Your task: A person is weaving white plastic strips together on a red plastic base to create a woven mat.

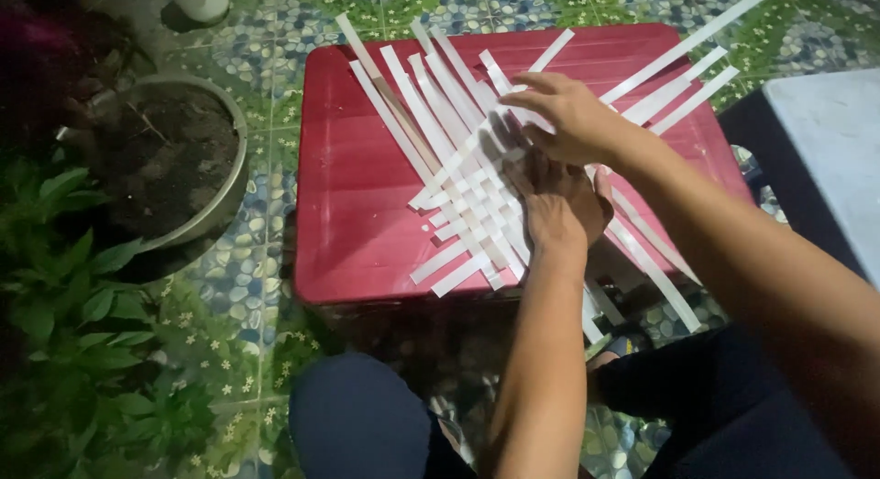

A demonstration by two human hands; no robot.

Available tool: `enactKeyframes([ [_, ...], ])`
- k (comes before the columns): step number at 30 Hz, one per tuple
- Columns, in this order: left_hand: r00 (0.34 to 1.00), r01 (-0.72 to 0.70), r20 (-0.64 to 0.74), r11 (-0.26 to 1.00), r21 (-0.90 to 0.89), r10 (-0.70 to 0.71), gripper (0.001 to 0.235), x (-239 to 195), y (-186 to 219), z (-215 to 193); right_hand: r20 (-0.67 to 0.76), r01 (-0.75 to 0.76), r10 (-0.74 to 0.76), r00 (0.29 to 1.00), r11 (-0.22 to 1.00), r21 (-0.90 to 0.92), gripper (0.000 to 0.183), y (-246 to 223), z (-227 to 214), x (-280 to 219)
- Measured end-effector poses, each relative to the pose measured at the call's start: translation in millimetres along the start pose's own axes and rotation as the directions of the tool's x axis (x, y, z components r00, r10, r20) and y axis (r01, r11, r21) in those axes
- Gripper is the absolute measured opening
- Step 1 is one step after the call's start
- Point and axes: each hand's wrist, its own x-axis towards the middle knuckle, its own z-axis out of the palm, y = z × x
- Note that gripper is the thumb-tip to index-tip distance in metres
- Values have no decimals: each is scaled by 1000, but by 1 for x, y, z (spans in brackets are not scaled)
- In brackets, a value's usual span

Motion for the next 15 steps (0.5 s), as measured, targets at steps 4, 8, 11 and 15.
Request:
enactKeyframes([
  [4,995,13,96,983,182,-31,43,-8,2,-42,178,-21,34,983,997,-78,44,8,29,11],
  [8,967,-12,237,910,415,-96,37,-3,-8,-70,189,-24,53,980,988,-151,43,26,60,3],
  [11,961,-22,261,922,385,-86,36,-10,-5,-43,231,-39,101,968,965,-258,42,25,58,-3],
  [15,960,-39,273,937,347,-61,35,-3,-4,-22,297,-87,160,941,966,-245,37,18,47,2],
])
